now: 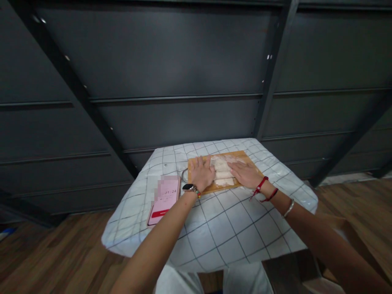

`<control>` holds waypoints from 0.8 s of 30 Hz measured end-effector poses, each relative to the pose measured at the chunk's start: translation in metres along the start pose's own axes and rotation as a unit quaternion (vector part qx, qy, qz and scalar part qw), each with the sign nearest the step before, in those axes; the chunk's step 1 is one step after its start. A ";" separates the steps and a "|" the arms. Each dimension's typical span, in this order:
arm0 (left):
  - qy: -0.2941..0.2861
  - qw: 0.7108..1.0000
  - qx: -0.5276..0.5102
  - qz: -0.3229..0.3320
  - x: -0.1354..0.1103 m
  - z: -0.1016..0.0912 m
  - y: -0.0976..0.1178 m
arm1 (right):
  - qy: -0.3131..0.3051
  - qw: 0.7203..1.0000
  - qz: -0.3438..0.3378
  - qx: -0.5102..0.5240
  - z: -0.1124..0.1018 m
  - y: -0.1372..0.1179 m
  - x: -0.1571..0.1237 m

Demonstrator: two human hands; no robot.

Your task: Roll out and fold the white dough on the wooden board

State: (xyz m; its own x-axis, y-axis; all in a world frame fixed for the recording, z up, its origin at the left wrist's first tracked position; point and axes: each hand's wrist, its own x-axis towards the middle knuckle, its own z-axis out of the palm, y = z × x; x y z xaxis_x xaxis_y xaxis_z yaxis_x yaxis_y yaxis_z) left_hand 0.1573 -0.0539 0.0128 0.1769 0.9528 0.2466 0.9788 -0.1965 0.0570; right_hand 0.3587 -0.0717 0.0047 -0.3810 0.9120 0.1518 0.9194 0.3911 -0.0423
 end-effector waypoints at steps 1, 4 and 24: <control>0.007 1.000 0.005 0.001 -0.004 0.000 0.001 | 0.004 1.000 0.001 -0.005 -0.001 -0.002 -0.004; 0.021 1.000 0.016 0.002 -0.015 -0.002 0.003 | 0.025 0.999 -0.005 -0.027 -0.002 -0.010 -0.015; 0.112 0.991 -0.030 0.068 -0.037 0.003 -0.010 | 0.212 0.952 -0.175 -0.136 -0.007 -0.001 -0.047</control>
State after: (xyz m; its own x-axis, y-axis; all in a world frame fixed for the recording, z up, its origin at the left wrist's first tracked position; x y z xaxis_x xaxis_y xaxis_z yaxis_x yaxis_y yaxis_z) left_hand 0.1415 -0.0866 0.0004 0.2720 0.8426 0.4648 0.9388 -0.3385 0.0644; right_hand 0.3767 -0.1157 0.0040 -0.6482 0.5777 0.4962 0.7565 0.5631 0.3326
